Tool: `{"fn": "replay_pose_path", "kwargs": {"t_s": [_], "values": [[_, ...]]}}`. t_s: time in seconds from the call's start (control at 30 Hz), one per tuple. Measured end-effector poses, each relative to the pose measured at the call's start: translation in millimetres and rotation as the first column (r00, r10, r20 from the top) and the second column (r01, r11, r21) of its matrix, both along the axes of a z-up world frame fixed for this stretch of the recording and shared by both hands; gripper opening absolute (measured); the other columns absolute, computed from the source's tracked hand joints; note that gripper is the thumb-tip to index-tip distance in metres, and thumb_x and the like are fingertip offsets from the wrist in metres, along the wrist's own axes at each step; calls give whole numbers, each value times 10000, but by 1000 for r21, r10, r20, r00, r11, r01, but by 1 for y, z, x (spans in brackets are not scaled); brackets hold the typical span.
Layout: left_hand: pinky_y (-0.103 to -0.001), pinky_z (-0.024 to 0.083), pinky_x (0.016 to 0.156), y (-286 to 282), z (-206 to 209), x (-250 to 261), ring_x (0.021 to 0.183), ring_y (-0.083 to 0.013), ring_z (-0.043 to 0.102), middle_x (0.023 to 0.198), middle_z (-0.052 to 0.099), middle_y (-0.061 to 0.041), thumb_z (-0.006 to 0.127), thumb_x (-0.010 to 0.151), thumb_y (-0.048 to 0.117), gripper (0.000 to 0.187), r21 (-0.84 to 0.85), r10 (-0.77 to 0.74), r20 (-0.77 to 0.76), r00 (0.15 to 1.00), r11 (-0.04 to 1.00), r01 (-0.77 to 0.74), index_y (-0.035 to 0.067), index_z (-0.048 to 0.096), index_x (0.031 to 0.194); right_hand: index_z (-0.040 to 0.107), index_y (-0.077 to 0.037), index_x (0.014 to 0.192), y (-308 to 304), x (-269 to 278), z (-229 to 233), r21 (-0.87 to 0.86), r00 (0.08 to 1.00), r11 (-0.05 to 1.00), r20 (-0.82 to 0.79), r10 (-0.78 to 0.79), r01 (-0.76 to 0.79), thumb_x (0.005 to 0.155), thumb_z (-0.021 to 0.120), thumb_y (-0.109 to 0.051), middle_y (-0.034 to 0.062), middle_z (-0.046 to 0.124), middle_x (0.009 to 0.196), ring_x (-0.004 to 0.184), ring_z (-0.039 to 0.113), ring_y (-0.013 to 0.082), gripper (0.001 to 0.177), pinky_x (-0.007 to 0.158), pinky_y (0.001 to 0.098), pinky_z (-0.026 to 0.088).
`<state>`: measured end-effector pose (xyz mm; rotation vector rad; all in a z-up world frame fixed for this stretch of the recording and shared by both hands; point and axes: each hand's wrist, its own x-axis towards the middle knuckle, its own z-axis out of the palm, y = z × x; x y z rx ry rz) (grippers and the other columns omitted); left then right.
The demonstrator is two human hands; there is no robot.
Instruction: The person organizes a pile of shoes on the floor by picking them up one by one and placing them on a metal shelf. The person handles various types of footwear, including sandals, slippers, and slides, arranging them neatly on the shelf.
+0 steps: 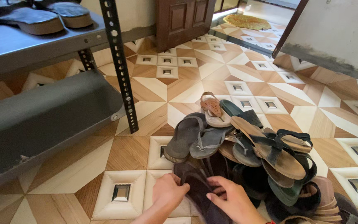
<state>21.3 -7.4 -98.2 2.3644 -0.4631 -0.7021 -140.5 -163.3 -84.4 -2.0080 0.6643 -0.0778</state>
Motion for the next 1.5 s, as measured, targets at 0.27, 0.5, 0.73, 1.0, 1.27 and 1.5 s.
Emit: {"fn": "replay_pose_path", "kwargs": {"t_s": [0.27, 0.5, 0.73, 1.0, 1.27, 1.5], "values": [[-327, 636, 729, 24, 18, -1, 635, -214, 768, 702, 754, -106, 824, 684, 376, 411, -27, 17, -107, 994, 999, -20, 52, 744, 923, 670, -118, 1308, 14, -6, -42, 30, 993, 995, -67, 97, -95, 756, 867, -254, 52, 819, 1034, 737, 749, 97, 602, 700, 253, 609], [-295, 638, 692, 50, 21, -4, 580, -180, 766, 676, 769, -123, 802, 695, 321, 309, -142, -104, -134, 986, 986, 84, 34, 766, 805, 653, -106, 1293, 13, -3, -56, 143, 950, 971, -222, 219, -190, 761, 885, -419, 54, 771, 1018, 755, 743, 91, 660, 703, 248, 594], [-337, 625, 677, 62, 38, 2, 598, -174, 752, 686, 761, -95, 789, 720, 277, 292, -217, -114, -8, 993, 970, 109, 26, 759, 867, 666, -106, 1287, 28, 12, -45, 37, 960, 982, -206, 189, -185, 728, 899, -418, 40, 803, 1043, 742, 752, 114, 681, 724, 247, 596], [-317, 612, 571, 99, 91, 34, 519, -199, 748, 652, 737, -115, 742, 808, 197, 245, -291, -53, -18, 998, 956, 45, -21, 749, 921, 707, -160, 1281, 45, 38, -23, 161, 982, 985, -162, 94, -68, 790, 855, -296, 16, 809, 1131, 760, 715, 93, 530, 648, 247, 518], [-340, 618, 561, 135, 101, 102, 578, -223, 764, 800, 777, -143, 718, 816, 187, 312, -358, 61, -17, 998, 932, -63, -19, 719, 1050, 725, -162, 1249, 35, 65, -38, 95, 990, 992, -106, 97, -87, 812, 843, -256, 10, 758, 1115, 735, 722, 68, 462, 632, 215, 522], [-309, 635, 629, 162, 129, 151, 613, -220, 785, 907, 804, -121, 722, 807, 205, 347, -382, 221, 62, 973, 906, -182, 14, 723, 1096, 748, -185, 1218, 23, 98, -29, -20, 991, 993, -62, 118, -119, 844, 870, -275, -7, 786, 1072, 755, 752, 57, 404, 629, 229, 529]]}}
